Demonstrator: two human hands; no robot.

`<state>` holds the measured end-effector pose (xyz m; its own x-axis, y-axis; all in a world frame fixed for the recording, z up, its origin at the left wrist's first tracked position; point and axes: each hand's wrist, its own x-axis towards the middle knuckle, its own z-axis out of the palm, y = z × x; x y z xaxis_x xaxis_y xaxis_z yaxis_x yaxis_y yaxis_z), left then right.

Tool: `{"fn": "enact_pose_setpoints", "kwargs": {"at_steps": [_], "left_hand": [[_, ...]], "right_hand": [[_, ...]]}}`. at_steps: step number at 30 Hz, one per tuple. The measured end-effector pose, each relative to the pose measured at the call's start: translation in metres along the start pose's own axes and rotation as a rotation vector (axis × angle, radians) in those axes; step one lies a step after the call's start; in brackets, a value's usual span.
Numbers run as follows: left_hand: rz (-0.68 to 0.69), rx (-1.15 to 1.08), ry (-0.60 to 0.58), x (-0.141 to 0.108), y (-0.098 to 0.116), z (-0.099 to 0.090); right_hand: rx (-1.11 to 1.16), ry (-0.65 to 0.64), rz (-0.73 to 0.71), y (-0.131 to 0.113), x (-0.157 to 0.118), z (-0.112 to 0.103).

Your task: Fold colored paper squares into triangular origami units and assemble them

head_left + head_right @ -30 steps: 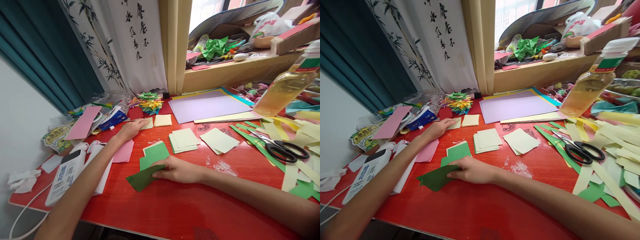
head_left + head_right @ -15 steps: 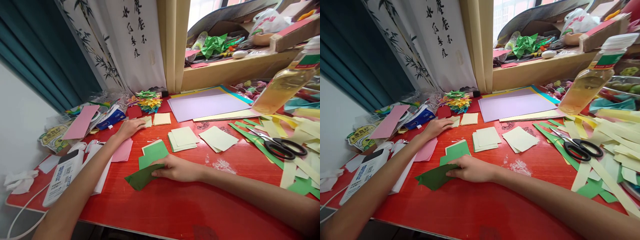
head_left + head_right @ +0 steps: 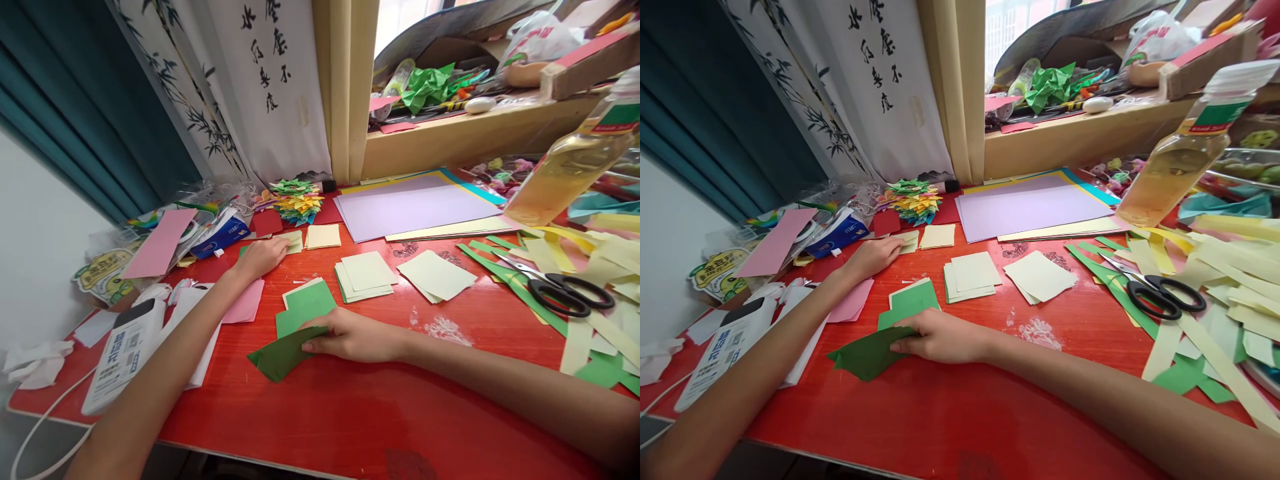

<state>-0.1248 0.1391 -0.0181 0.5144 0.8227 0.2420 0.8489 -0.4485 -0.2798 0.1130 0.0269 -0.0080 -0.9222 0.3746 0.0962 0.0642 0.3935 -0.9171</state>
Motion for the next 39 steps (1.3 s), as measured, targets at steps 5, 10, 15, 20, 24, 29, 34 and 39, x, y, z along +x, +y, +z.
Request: {"fn": "enact_pose_setpoints", "kwargs": {"at_steps": [5,10,15,20,24,29,34,39], "left_hand": [[-0.014,0.038,-0.022,-0.004,0.003,-0.008],[-0.012,0.086,-0.037,-0.003,0.006,-0.009],[-0.081,0.105,-0.034,0.001,0.009,-0.007],[-0.073,0.122,-0.021,0.002,0.008,-0.007],[-0.059,0.101,-0.003,0.002,0.005,-0.004],[-0.056,0.065,0.014,0.001,0.003,0.000],[-0.038,0.017,-0.018,-0.003,0.008,-0.007],[-0.030,-0.027,-0.033,-0.003,0.009,-0.014]], "right_hand": [[0.012,-0.005,-0.013,0.001,0.000,-0.001],[-0.003,-0.005,0.000,0.001,0.001,0.000],[0.029,-0.005,-0.010,0.000,0.000,0.000],[0.030,0.000,-0.010,0.001,0.000,0.000],[0.042,0.003,-0.024,0.001,-0.001,0.000],[0.039,0.004,-0.009,0.001,0.000,0.000],[0.051,0.001,-0.018,0.001,0.000,0.000],[0.039,0.004,-0.016,0.001,0.000,0.000]]}}
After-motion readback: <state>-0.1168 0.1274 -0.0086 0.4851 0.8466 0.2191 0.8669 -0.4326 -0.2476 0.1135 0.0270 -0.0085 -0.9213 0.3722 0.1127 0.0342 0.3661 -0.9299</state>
